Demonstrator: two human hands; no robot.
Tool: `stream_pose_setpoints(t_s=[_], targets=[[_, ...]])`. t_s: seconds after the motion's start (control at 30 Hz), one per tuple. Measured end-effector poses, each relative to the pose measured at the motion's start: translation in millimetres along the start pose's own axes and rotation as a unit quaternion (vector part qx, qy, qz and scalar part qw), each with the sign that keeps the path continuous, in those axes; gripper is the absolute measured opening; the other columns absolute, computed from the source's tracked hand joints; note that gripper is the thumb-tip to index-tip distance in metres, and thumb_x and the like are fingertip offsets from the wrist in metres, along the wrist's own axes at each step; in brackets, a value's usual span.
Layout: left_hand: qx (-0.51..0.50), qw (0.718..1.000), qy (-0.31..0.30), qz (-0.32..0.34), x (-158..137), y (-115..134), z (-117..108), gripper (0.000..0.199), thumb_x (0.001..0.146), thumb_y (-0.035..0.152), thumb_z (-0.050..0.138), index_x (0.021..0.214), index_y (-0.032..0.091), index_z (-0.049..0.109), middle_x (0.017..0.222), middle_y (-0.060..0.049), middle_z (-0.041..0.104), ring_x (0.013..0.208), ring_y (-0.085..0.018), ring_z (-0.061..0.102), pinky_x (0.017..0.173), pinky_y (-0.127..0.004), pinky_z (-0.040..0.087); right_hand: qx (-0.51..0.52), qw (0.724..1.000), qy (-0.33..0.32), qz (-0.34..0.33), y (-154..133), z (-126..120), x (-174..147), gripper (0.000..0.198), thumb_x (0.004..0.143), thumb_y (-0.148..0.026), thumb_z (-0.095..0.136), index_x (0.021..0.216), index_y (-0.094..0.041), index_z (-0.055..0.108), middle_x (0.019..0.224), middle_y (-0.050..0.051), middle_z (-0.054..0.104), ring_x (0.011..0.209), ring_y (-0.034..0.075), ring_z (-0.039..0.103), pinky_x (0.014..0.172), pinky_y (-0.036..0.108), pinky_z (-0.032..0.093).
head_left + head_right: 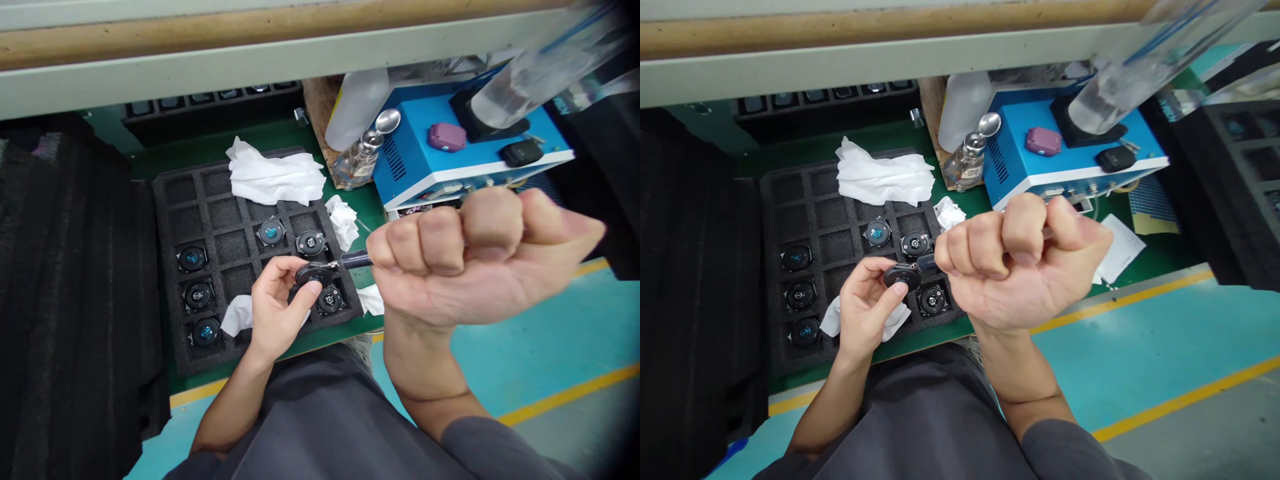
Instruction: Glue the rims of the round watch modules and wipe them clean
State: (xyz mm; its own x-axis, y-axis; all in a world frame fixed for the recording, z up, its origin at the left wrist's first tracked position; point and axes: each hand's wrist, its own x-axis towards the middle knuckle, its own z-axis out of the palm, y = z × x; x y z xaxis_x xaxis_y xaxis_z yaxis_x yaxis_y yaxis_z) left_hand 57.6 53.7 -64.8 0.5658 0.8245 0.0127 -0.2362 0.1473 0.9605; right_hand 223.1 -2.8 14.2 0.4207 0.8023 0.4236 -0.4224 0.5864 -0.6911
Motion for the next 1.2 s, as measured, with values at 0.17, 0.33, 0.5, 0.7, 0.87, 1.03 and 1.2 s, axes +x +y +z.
stream_pose_setpoints(t_s=[0.17, 0.33, 0.5, 0.7, 0.87, 1.03, 1.2], targets=[[-0.005, 1.0, 0.004, -0.001, 0, 0, 0, 0.021, 0.081, 0.021, 0.083, 0.096, 0.02, 0.069, 0.087, -0.001, 0.066, 0.08, -0.012, 0.064, 0.076, -0.022, 0.053, 0.009, 1.0, -0.014, -0.011, 0, -1, 1, 0.057, 0.094, -0.05, 0.051, 0.058, -0.023, 0.017, 0.041, -0.008, 0.017, 0.037, 0.009, 0.009, 0.039, 0.028, 0.024], [-0.01, 1.0, 0.008, -0.006, 0, 0, 1, 0.021, 0.08, 0.022, 0.083, 0.095, 0.02, 0.067, 0.087, 0.0, 0.066, 0.079, -0.011, 0.063, 0.076, -0.021, 0.052, -0.009, 0.999, 0.03, 0.022, -6, 5, -2, 0.055, 0.095, -0.038, 0.055, 0.057, -0.022, 0.017, 0.042, -0.007, 0.014, 0.04, 0.01, 0.009, 0.042, 0.029, 0.025], [-0.005, 1.0, 0.02, -0.011, 0, 0, 1, 0.025, 0.078, 0.026, 0.085, 0.095, 0.02, 0.067, 0.088, -0.002, 0.066, 0.08, -0.013, 0.064, 0.076, -0.023, 0.054, -0.029, 0.994, 0.091, 0.053, -13, 16, -3, 0.06, 0.098, -0.034, 0.056, 0.057, -0.02, 0.014, 0.044, -0.006, 0.01, 0.044, 0.012, 0.006, 0.045, 0.031, 0.022], [-0.008, 1.0, 0.025, -0.014, 1, 0, 1, 0.027, 0.077, 0.028, 0.086, 0.094, 0.02, 0.066, 0.087, -0.002, 0.066, 0.08, -0.013, 0.064, 0.076, -0.024, 0.054, -0.017, 0.994, 0.09, 0.059, -13, 13, -6, 0.059, 0.097, -0.036, 0.057, 0.056, -0.021, 0.018, 0.044, -0.005, 0.013, 0.045, 0.013, 0.01, 0.048, 0.032, 0.023], [-0.022, 0.999, 0.026, -0.019, 1, -1, 1, 0.028, 0.077, 0.028, 0.087, 0.094, 0.02, 0.066, 0.088, -0.002, 0.067, 0.08, -0.013, 0.064, 0.077, -0.024, 0.054, -0.024, 0.994, 0.092, 0.049, -13, 14, -7, 0.059, 0.098, -0.036, 0.056, 0.055, -0.021, 0.018, 0.045, -0.006, 0.011, 0.044, 0.013, 0.01, 0.047, 0.031, 0.023], [-0.033, 0.999, 0.029, -0.02, 1, -1, 1, 0.028, 0.076, 0.027, 0.087, 0.094, 0.02, 0.065, 0.087, -0.001, 0.067, 0.079, -0.012, 0.064, 0.077, -0.023, 0.054, -0.009, 0.995, 0.085, 0.052, -13, 11, -8, 0.062, 0.095, -0.039, 0.063, 0.057, -0.02, 0.017, 0.045, -0.007, 0.01, 0.045, 0.011, 0.005, 0.048, 0.033, 0.018], [-0.031, 0.998, 0.028, -0.036, 1, -1, 2, 0.03, 0.076, 0.029, 0.087, 0.091, 0.02, 0.064, 0.082, 0.0, 0.065, 0.074, -0.012, 0.064, 0.072, -0.023, 0.054, -0.02, 0.992, 0.106, 0.064, -11, 6, -9, 0.062, 0.09, -0.049, 0.069, 0.056, -0.021, 0.024, 0.043, -0.007, 0.011, 0.044, 0.012, 0.007, 0.05, 0.034, 0.019]])
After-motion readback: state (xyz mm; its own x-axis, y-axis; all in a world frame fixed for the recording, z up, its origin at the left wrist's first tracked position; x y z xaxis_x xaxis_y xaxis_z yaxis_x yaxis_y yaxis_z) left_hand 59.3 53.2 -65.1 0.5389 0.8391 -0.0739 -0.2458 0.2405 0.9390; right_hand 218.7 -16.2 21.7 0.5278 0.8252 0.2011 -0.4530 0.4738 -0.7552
